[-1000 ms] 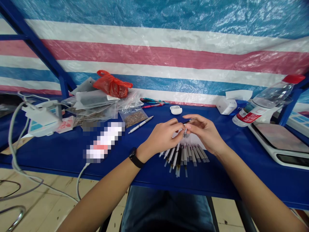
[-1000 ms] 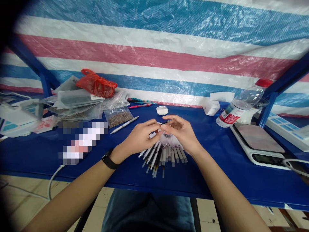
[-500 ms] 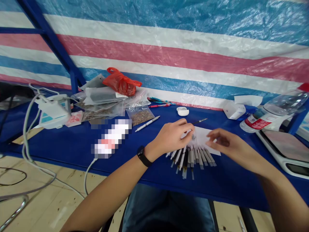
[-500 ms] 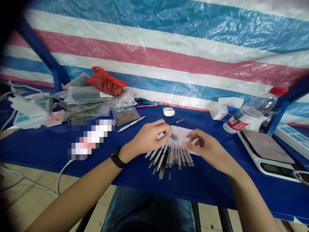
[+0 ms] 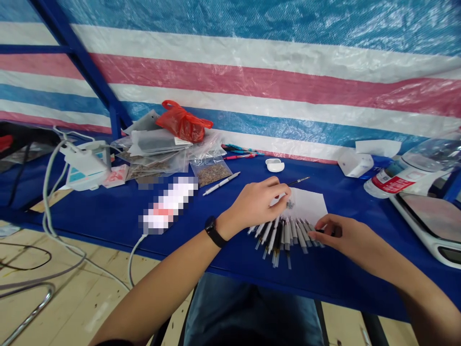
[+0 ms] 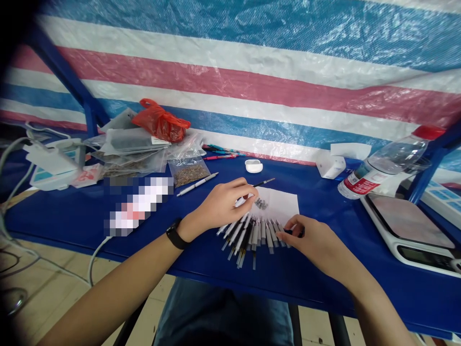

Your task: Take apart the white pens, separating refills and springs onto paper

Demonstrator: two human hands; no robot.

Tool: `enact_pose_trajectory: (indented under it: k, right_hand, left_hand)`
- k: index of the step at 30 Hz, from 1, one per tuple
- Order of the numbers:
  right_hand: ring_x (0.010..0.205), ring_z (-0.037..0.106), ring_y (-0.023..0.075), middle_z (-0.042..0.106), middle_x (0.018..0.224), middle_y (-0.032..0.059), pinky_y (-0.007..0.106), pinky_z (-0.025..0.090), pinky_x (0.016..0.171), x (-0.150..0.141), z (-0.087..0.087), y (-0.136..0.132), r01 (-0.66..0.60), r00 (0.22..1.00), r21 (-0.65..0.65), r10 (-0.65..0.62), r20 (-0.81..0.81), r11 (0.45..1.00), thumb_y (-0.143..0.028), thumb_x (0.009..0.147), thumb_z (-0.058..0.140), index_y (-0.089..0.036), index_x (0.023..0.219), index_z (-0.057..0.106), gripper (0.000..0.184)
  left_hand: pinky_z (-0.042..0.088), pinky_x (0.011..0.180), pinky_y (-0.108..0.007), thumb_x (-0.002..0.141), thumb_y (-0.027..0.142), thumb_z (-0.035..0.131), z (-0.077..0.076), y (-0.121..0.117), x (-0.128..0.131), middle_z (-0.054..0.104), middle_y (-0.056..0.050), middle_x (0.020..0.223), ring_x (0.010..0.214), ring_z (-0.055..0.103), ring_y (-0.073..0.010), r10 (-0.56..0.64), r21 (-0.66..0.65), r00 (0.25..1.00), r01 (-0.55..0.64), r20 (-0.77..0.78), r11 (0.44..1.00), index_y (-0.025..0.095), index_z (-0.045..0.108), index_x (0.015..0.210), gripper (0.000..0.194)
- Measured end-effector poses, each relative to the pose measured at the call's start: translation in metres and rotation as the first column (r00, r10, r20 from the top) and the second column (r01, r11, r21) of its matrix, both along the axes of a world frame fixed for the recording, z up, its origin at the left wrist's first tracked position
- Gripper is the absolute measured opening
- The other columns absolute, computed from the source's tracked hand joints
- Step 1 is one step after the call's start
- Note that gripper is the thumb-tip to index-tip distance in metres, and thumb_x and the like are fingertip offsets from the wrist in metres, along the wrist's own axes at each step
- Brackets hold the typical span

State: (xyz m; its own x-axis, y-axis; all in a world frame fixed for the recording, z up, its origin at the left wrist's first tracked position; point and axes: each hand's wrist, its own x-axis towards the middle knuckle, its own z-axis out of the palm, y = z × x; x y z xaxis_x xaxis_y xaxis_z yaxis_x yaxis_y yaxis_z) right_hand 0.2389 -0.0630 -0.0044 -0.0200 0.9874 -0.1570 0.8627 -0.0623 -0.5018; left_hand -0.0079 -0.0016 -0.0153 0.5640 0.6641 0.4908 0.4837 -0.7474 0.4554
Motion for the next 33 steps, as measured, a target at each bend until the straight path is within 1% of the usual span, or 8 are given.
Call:
enact_pose_trajectory:
  k: [2,4,8,11,18,23,27,33]
  right_hand:
    - [0.052,0.057,0.0210,0.067,0.061,0.0044,0.032,0.039,0.050,0.004,-0.001,0.000,0.030,0.999,0.024,-0.030,0.018,0.999,-0.073,0.074,0.060,-0.024,0.071,0.066,0.049]
    - [0.052,0.057,0.0215,0.066,0.061,0.0046,0.032,0.039,0.051,0.006,0.000,0.000,0.051,0.998,0.046,-0.052,0.032,0.998,-0.074,0.075,0.057,-0.025,0.069,0.063,0.049]
    - [0.055,0.060,0.0225,0.066,0.060,0.0037,0.032,0.040,0.054,0.007,0.001,0.000,0.021,0.998,-0.011,-0.020,0.059,1.000,-0.061,0.074,0.058,-0.025,0.068,0.063,0.037]
    - [0.057,0.061,0.0228,0.067,0.061,0.0041,0.032,0.040,0.054,0.005,0.003,0.002,0.010,0.998,-0.036,-0.008,0.070,0.999,-0.058,0.074,0.056,-0.025,0.065,0.063,0.035]
    - [0.049,0.056,0.0215,0.064,0.055,0.0032,0.033,0.037,0.051,-0.004,0.005,0.003,0.021,0.998,0.023,-0.022,0.061,1.000,-0.069,0.076,0.055,-0.025,0.065,0.064,0.046]
    - [0.048,0.056,0.0214,0.063,0.054,0.0029,0.033,0.036,0.049,-0.007,0.003,0.000,0.021,0.999,0.038,-0.022,0.025,0.999,-0.075,0.076,0.055,-0.026,0.066,0.064,0.050]
    - [0.047,0.055,0.0206,0.064,0.054,0.0022,0.032,0.036,0.049,-0.007,-0.001,-0.001,0.033,0.999,0.045,-0.034,0.022,0.998,-0.063,0.078,0.057,-0.026,0.068,0.065,0.039]
    - [0.052,0.064,0.0223,0.069,0.059,0.0028,0.031,0.041,0.051,-0.016,0.002,-0.002,0.074,0.994,0.034,-0.076,0.079,0.997,-0.049,0.076,0.057,-0.025,0.064,0.064,0.027]
  left_hand:
    - [0.040,0.061,-0.026,0.102,0.025,0.045,0.000,0.000,0.000,0.064,-0.002,0.091,0.063,0.054,-0.0106,0.001,0.003,1.000,-0.001,-0.003,1.000,0.020,0.068,0.100,0.024]
    - [0.040,0.060,-0.026,0.102,0.024,0.046,0.000,-0.001,0.000,0.063,-0.002,0.091,0.062,0.054,-0.0103,0.003,0.011,1.000,-0.003,-0.020,1.000,0.020,0.068,0.100,0.023]
    - [0.040,0.060,-0.026,0.102,0.024,0.046,0.000,-0.001,0.002,0.063,-0.001,0.091,0.065,0.057,-0.0109,0.004,0.018,0.999,-0.003,-0.046,1.000,0.020,0.068,0.099,0.023]
    - [0.041,0.060,-0.026,0.102,0.024,0.046,-0.001,-0.001,0.002,0.063,-0.001,0.091,0.065,0.057,-0.0110,0.008,0.020,0.999,-0.007,-0.041,1.000,0.020,0.068,0.099,0.022]
    - [0.041,0.061,-0.025,0.102,0.024,0.046,0.000,-0.001,0.000,0.064,-0.001,0.091,0.063,0.056,-0.0106,0.006,0.007,0.999,-0.006,-0.033,1.000,0.021,0.068,0.101,0.022]
    - [0.041,0.060,-0.025,0.103,0.025,0.044,0.001,-0.001,0.001,0.064,-0.001,0.093,0.063,0.057,-0.0102,0.014,0.022,0.995,-0.012,-0.098,1.000,0.021,0.067,0.101,0.024]
    - [0.042,0.062,-0.025,0.103,0.024,0.044,0.001,-0.001,0.002,0.064,-0.001,0.091,0.064,0.057,-0.0102,0.029,0.031,0.994,-0.026,-0.109,0.999,0.021,0.067,0.101,0.023]
    - [0.040,0.060,-0.025,0.101,0.024,0.047,-0.001,0.000,0.002,0.065,-0.002,0.091,0.062,0.055,-0.0101,0.010,0.002,0.999,-0.010,-0.051,1.000,0.020,0.069,0.100,0.023]
